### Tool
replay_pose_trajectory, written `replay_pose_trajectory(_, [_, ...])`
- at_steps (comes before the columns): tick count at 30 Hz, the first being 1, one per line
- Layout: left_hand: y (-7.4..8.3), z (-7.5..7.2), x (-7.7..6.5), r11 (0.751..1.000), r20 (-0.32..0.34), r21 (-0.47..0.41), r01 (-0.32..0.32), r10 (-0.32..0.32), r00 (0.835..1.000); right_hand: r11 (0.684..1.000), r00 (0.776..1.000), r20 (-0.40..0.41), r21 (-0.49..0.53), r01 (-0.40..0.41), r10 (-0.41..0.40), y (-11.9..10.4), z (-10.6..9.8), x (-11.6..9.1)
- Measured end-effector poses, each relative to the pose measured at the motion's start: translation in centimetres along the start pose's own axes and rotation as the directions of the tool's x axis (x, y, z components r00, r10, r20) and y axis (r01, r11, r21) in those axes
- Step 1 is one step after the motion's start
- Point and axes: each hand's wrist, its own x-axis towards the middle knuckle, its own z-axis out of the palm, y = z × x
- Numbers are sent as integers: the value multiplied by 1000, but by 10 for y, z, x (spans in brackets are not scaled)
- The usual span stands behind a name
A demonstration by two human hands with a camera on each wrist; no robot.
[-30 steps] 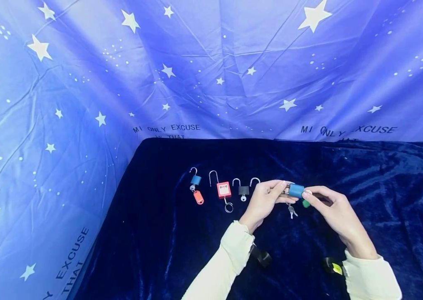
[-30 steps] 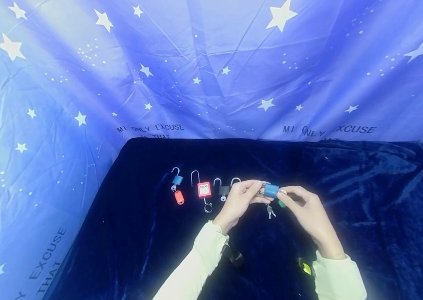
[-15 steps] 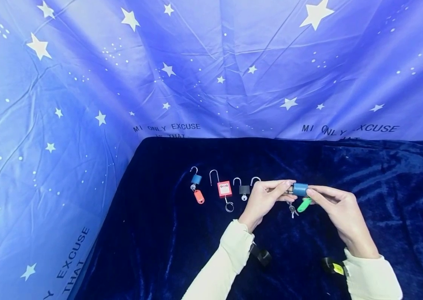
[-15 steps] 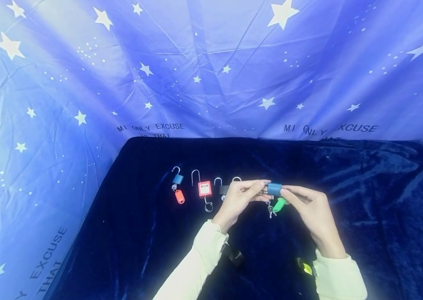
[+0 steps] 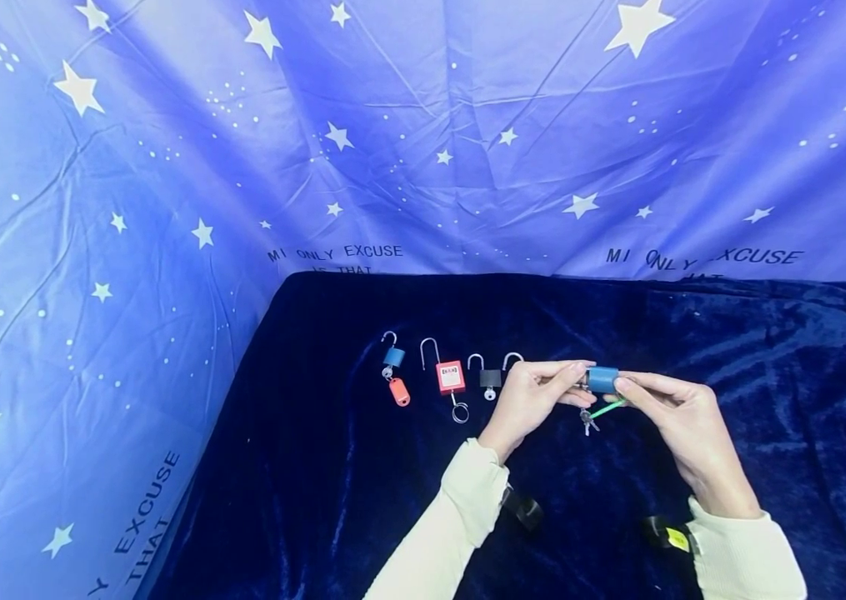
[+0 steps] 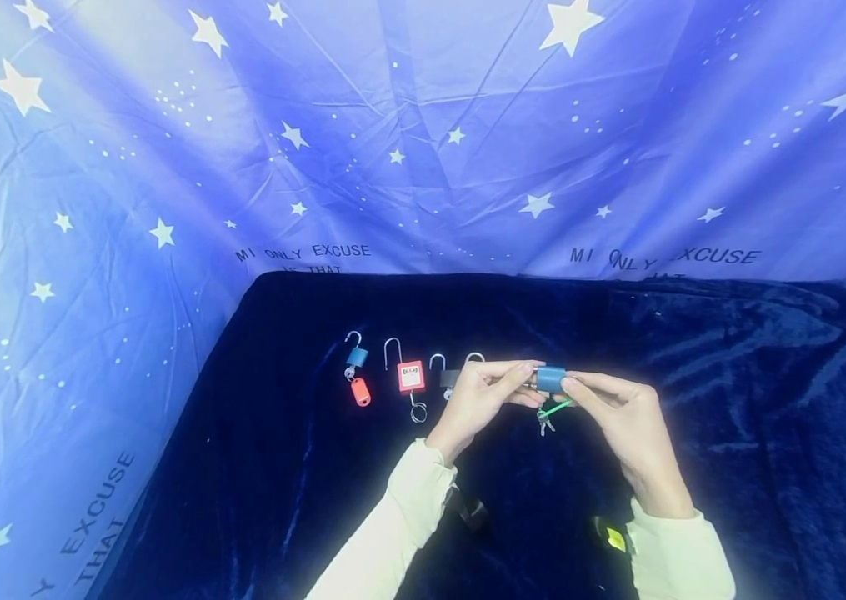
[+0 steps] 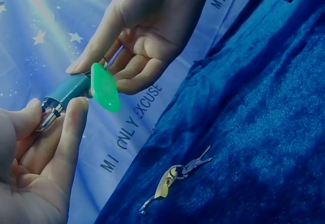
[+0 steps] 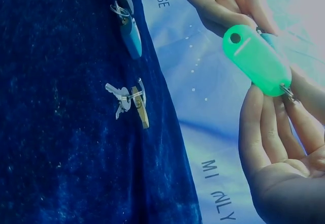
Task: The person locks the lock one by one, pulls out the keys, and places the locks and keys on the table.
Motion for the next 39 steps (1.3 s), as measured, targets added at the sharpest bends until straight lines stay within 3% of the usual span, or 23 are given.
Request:
replay_pose_trajectory(7, [13, 5, -3, 998, -12, -42, 49, -49, 999, 999, 1000, -10, -47, -15, 15, -1, 0, 0])
replay_pose_trajectory(12, [12, 11, -4, 997, -32, -64, 42, -44, 999, 1000, 1000, -16, 3, -15, 15, -1, 0, -1])
replay_pose_trajectory(16, [18, 17, -5, 998, -70, -60, 4, -8, 998, 1000, 999, -29, 9, -21, 21, -2, 2, 0])
replay_pose_trajectory(21, [25, 24, -3, 996, -150, 6, -86, 86, 985, 1000, 998, -59, -20, -22, 20, -4, 6, 0])
replay_pose_trajectory(23, [21, 24, -1, 995, -161, 6, -97, 97, 982, 1000, 997, -73, 1, -14, 14, -6, 7, 1])
replay_pose_trajectory(25, [11, 23, 1, 993, -149, 12, -118, 118, 982, 1000, 996, -92, -26, -1, -1, -9, 9, 0])
replay_pose_trajectory(28, [5, 21, 0, 995, -137, -51, -89, 81, 987, 995, 993, -118, -102, 6, -18, -12, 11, -1])
replay_pose_trajectory(33, [14, 20, -3, 994, -135, -105, -28, 14, 991, 974, 990, -122, -225, 41, -70, -11, 15, -2])
replay_pose_trajectory(39, [5, 20, -3, 995, -155, -97, -31, 16, 988, 947, 982, -134, -307, 90, -137, -8, 18, -3])
